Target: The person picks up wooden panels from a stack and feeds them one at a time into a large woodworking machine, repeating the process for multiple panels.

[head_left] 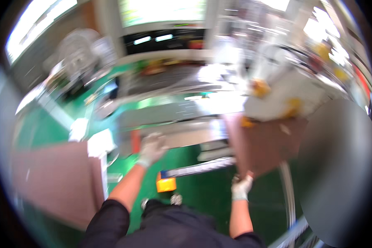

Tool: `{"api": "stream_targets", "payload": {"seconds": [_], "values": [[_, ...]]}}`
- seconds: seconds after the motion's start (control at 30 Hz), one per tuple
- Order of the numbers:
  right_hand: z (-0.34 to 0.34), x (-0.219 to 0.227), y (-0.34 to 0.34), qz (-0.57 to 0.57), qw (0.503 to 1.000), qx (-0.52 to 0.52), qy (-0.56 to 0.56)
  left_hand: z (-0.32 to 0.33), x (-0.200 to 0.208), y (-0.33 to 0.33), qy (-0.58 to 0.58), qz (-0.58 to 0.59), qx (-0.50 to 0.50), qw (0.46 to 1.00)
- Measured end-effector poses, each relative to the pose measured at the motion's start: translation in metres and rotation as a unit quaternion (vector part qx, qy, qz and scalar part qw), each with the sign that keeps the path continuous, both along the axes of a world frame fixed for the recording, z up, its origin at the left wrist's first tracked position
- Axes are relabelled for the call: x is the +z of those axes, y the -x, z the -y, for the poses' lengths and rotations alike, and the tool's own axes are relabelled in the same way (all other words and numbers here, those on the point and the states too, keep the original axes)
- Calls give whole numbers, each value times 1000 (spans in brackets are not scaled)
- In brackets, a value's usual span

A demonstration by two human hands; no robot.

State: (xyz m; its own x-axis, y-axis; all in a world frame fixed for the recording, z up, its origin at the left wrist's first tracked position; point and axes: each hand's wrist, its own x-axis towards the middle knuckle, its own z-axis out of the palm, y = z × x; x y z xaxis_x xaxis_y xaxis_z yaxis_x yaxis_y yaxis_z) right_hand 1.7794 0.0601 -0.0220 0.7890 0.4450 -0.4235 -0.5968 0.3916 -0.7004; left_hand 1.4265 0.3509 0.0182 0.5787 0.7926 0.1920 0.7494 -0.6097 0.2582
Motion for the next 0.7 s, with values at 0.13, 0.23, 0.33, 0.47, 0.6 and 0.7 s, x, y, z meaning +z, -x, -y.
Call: {"api": "stream_targets", "payload": {"seconds": [0.13, 0.23, 0.33, 0.47, 0.6, 0.7], "values": [[28, -30, 94, 182, 941, 202, 201, 64, -8, 130, -36, -24, 132, 990], [73, -103, 142, 213, 866, 408, 195, 122, 22, 221, 33, -123, 313, 941], [47, -101, 181, 283, 668, 659, 196, 243, -2, 331, 111, -197, 519, 824], [-8, -178, 163, 420, 583, 673, 176, 341, -26, 369, 292, -195, 631, 691], [-58, -186, 175, 477, 560, 659, 158, 319, -31, 362, 276, -165, 649, 690], [-66, -137, 203, 574, 413, 682, 187, 305, -40, 360, 242, -182, 674, 674]]}}
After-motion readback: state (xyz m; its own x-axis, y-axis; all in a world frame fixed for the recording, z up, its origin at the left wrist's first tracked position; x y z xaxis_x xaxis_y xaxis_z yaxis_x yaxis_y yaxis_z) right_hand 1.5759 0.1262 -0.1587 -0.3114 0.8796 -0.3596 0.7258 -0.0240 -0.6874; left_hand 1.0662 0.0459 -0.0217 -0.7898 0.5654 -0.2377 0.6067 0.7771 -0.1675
